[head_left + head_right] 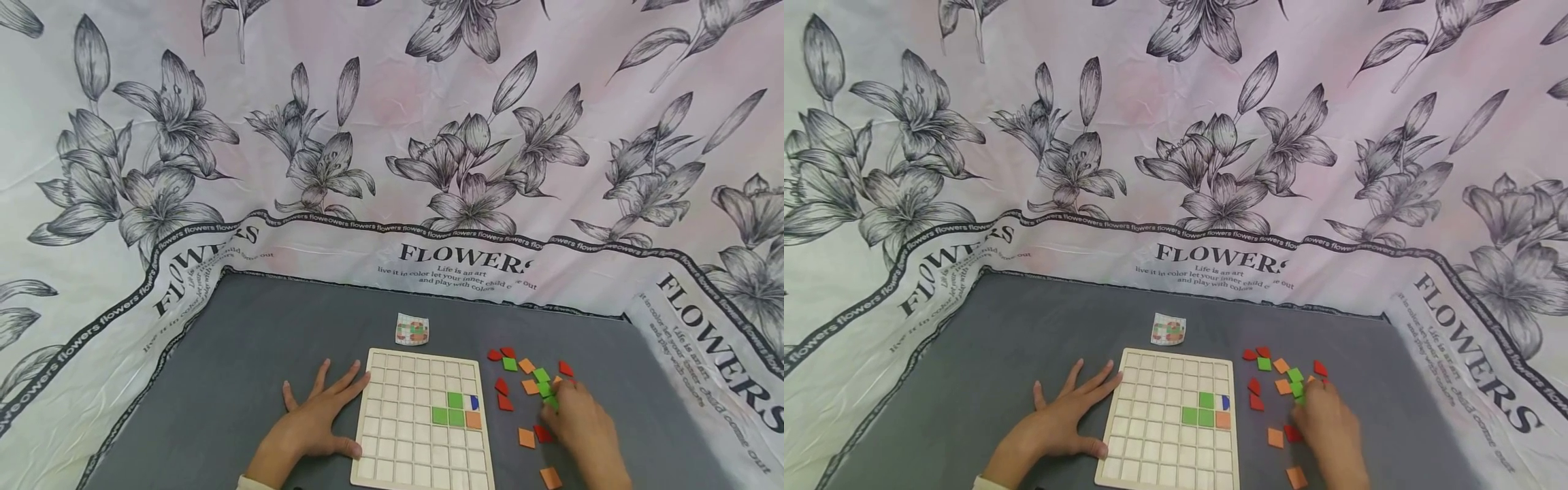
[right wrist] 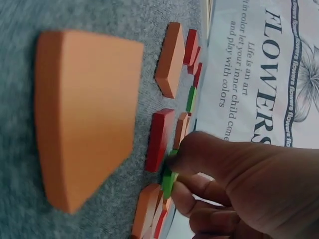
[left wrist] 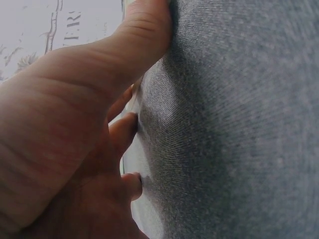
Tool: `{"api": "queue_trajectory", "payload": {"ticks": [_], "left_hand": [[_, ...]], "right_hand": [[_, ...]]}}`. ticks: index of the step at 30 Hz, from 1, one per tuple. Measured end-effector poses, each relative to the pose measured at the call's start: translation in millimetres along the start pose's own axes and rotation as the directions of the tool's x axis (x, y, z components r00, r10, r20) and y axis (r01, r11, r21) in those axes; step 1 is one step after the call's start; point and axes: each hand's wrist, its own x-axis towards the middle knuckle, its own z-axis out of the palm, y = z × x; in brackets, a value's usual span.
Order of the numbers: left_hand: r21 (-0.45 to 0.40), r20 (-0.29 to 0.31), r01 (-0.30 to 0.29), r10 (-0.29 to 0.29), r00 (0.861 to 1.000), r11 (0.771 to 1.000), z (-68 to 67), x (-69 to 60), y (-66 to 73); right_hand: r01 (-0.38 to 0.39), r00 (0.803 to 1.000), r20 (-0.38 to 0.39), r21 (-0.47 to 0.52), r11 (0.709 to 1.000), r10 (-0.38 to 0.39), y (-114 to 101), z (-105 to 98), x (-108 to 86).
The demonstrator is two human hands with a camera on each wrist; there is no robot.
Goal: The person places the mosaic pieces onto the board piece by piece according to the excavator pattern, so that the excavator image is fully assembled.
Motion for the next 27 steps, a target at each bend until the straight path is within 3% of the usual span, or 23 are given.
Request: {"api": "queue_trajectory", "payload": {"ticks": [6,10,14,17,24,27], "left_hand": [[0.0,0.013,0.027,-0.027,1.0,1.0,3.6,-7.2,-2.1],[0.007,0.004,0.032,-0.032,0.999,0.999,4.4,-5.2,-3.9],[0.02,-0.004,0.034,-0.034,0.999,0.999,3.2,-0.2,-4.8],[0.025,-0.004,0.035,-0.035,0.999,0.999,2.8,2.4,-5.7],[0.024,-0.001,0.033,-0.033,0.999,0.999,2.1,-0.5,-2.7],[0.018,0.003,0.025,-0.025,1.0,1.0,3.7,-1.1,1.1]], "right_hand": [[0.084,0.994,-0.073,0.027,0.996,-0.081,-19,3,-11.6],[0.175,0.971,-0.173,0.048,0.983,-0.165,-46,4,-22.0],[0.31,0.913,-0.286,0.028,0.95,-0.29,-73,10,-25.8],[0.395,0.871,-0.321,0.01,0.918,-0.372,-94,16,-26.3],[0.557,0.8,-0.261,-0.013,0.831,-0.54,-137,34,-31.1],[0.579,0.797,-0.201,-0.014,0.815,-0.569,-146,40,-35.9]]}}
